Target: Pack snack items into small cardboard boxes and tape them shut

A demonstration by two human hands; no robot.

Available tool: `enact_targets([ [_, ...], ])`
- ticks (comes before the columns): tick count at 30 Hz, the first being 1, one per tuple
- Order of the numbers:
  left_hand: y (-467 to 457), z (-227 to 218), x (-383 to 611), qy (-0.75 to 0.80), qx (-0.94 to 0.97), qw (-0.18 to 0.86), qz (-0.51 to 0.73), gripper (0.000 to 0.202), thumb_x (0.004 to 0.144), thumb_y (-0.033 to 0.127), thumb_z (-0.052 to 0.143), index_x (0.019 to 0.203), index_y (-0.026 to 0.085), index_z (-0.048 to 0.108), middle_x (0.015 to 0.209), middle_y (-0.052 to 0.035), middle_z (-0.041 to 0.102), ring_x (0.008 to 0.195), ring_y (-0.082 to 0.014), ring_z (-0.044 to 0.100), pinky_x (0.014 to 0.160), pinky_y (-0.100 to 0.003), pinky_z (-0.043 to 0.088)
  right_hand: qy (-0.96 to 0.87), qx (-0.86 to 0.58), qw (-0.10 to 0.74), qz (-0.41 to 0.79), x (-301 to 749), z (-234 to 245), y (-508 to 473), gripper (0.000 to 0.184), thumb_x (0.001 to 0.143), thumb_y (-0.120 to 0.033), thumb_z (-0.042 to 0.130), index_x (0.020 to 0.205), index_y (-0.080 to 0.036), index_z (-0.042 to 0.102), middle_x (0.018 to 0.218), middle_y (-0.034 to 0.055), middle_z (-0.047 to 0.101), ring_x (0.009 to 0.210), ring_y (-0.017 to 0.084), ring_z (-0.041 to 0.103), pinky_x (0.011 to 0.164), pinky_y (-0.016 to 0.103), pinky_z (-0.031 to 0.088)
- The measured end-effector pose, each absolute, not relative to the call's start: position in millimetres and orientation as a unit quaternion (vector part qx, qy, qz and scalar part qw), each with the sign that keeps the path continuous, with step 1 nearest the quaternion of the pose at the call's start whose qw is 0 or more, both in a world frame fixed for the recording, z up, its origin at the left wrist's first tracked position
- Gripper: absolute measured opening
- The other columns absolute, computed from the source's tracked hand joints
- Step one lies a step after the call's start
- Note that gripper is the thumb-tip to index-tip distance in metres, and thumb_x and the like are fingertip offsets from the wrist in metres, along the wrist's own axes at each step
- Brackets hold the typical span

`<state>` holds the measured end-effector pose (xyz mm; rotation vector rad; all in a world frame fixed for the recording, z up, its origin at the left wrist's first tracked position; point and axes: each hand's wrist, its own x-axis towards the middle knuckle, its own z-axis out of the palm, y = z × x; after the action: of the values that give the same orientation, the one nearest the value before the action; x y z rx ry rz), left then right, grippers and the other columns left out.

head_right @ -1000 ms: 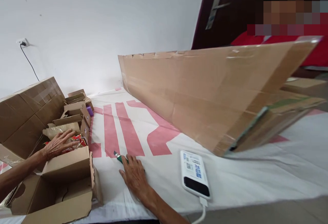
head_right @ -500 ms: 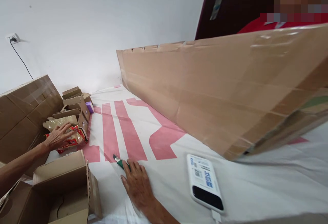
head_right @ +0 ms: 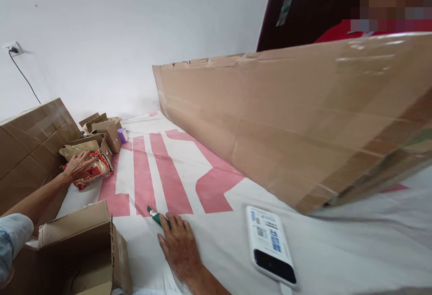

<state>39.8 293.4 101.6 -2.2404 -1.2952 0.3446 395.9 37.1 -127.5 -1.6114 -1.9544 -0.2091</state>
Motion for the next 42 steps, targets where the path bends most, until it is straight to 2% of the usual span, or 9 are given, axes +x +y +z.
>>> enact_targets([
  [11,279,106,46,-0.476,-0.837,0.236,0.134,0.071,0.090,0.014,0.067,0.155,0.036,0.052,0.167,-0.0191,0.037,0.141,-0.0395,0.047,0.104,-0.054,0.047,-0.733,-0.607,0.302,-0.052,392,-124,40,0.046,0.094,-0.014,0.059,0.139,-0.023,0.062,0.129,0.0122,0.070,0.117,0.032,0.061,0.100,0.047,0.045],
  [21,210,177,45,-0.534,-0.808,0.232,0.092,0.062,0.092,0.020,0.066,0.153,0.029,0.056,0.157,-0.0187,0.052,0.142,-0.0373,0.051,0.105,-0.051,0.051,-0.736,-0.612,0.284,-0.046,391,-115,42,0.041,0.095,-0.015,0.060,0.136,-0.020,0.062,0.122,0.0117,0.071,0.112,0.030,0.061,0.095,0.043,0.044],
  [25,146,187,26,-0.525,-0.837,0.155,0.026,0.048,0.099,0.040,0.058,0.145,0.027,0.065,0.144,-0.0141,0.064,0.128,-0.0326,0.064,0.104,-0.045,0.054,-0.720,-0.630,0.287,-0.057,393,-112,38,0.037,0.093,-0.014,0.064,0.129,-0.019,0.064,0.117,0.0122,0.070,0.109,0.030,0.062,0.092,0.041,0.044],
  [27,108,178,11,-0.527,-0.840,0.124,0.000,0.051,0.099,0.053,0.056,0.141,0.027,0.067,0.145,-0.0131,0.064,0.125,-0.0324,0.066,0.103,-0.043,0.055,-0.704,-0.637,0.312,-0.005,396,-104,40,0.026,0.091,-0.013,0.064,0.116,-0.020,0.067,0.112,0.0112,0.070,0.106,0.029,0.063,0.090,0.038,0.045],
  [30,57,152,-7,-0.533,-0.840,0.105,-0.018,0.055,0.098,0.062,0.054,0.140,0.030,0.069,0.145,-0.0120,0.066,0.126,-0.0327,0.067,0.103,-0.045,0.057,-0.630,-0.628,0.418,0.187,400,-80,62,0.008,0.094,-0.017,0.058,0.091,-0.021,0.064,0.096,0.0069,0.067,0.091,0.024,0.063,0.079,0.032,0.044],
  [33,21,126,-11,-0.520,-0.847,0.109,-0.023,0.054,0.099,0.061,0.054,0.144,0.033,0.067,0.145,-0.0110,0.067,0.122,-0.0322,0.071,0.097,-0.044,0.061,-0.571,-0.609,0.471,0.286,398,-45,112,0.024,0.100,-0.029,0.046,0.078,-0.023,0.055,0.077,0.0010,0.059,0.071,0.018,0.056,0.065,0.028,0.041],
  [35,4,111,-9,-0.490,-0.861,0.136,-0.033,0.059,0.098,0.058,0.056,0.153,0.039,0.057,0.150,-0.0088,0.065,0.125,-0.0324,0.070,0.096,-0.044,0.062,-0.550,-0.591,0.485,0.335,392,-24,154,0.029,0.101,-0.035,0.043,0.076,-0.023,0.051,0.066,-0.0032,0.050,0.059,0.015,0.050,0.056,0.026,0.039],
  [38,-15,86,-15,-0.451,-0.865,0.216,-0.048,0.082,0.089,0.062,0.062,0.165,0.046,0.035,0.160,-0.0055,0.056,0.137,-0.0373,0.062,0.101,-0.054,0.060,-0.518,-0.559,0.502,0.408,376,-6,217,0.022,0.096,-0.030,0.050,0.075,-0.023,0.050,0.060,-0.0059,0.046,0.050,0.012,0.045,0.049,0.024,0.037],
  [42,-27,41,-48,-0.438,-0.847,0.290,-0.083,0.108,0.065,0.064,0.072,0.164,0.047,0.031,0.159,-0.0011,0.056,0.137,-0.0440,0.061,0.089,-0.063,0.063,-0.484,-0.522,0.516,0.476,351,-6,292,0.011,0.096,-0.022,0.058,0.086,-0.018,0.059,0.065,-0.0048,0.054,0.054,0.011,0.052,0.054,0.023,0.046],
])
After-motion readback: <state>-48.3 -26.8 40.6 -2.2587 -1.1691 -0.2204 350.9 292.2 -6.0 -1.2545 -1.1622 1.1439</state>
